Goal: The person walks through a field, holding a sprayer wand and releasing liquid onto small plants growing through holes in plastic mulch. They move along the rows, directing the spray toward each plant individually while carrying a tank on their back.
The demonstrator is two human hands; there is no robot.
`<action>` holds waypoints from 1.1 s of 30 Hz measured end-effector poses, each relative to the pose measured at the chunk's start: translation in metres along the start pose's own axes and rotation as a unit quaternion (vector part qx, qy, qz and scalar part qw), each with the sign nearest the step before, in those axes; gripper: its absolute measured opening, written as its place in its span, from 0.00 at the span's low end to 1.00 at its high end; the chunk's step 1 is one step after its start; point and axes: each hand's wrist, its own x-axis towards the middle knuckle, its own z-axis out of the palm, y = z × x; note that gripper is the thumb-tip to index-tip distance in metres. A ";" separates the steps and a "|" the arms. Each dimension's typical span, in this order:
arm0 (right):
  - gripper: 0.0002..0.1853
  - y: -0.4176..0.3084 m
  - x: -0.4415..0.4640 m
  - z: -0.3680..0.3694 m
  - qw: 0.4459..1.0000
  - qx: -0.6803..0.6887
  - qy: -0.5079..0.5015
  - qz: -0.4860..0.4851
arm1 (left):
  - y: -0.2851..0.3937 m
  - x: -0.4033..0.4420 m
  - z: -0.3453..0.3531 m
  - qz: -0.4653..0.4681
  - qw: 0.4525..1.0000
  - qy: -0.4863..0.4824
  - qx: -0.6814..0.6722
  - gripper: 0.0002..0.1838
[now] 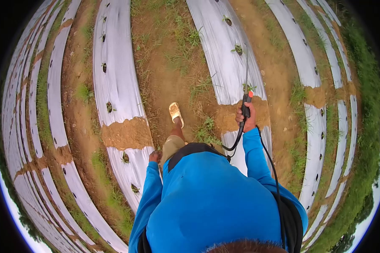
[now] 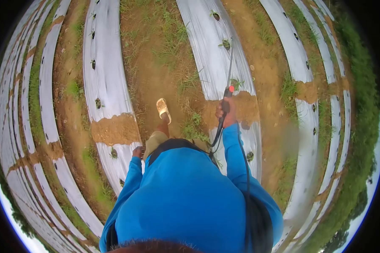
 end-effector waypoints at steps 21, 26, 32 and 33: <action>0.18 -0.099 0.353 0.336 0.999 0.007 0.025 0.028 | 0.574 0.349 -0.003 0.067 0.998 -0.016 0.001 0.14; 0.18 -0.126 0.479 0.412 0.999 -0.012 0.049 -0.008 | 0.588 0.388 -0.001 -0.032 0.997 0.002 0.077 0.16; 0.17 -0.185 0.614 0.528 1.000 0.000 0.023 -0.001 | 0.638 0.395 0.018 -0.033 0.978 0.022 0.207 0.20; 0.17 -0.197 0.627 0.552 0.999 0.006 0.036 -0.009 | 0.668 0.393 0.021 -0.025 0.971 0.010 0.237 0.20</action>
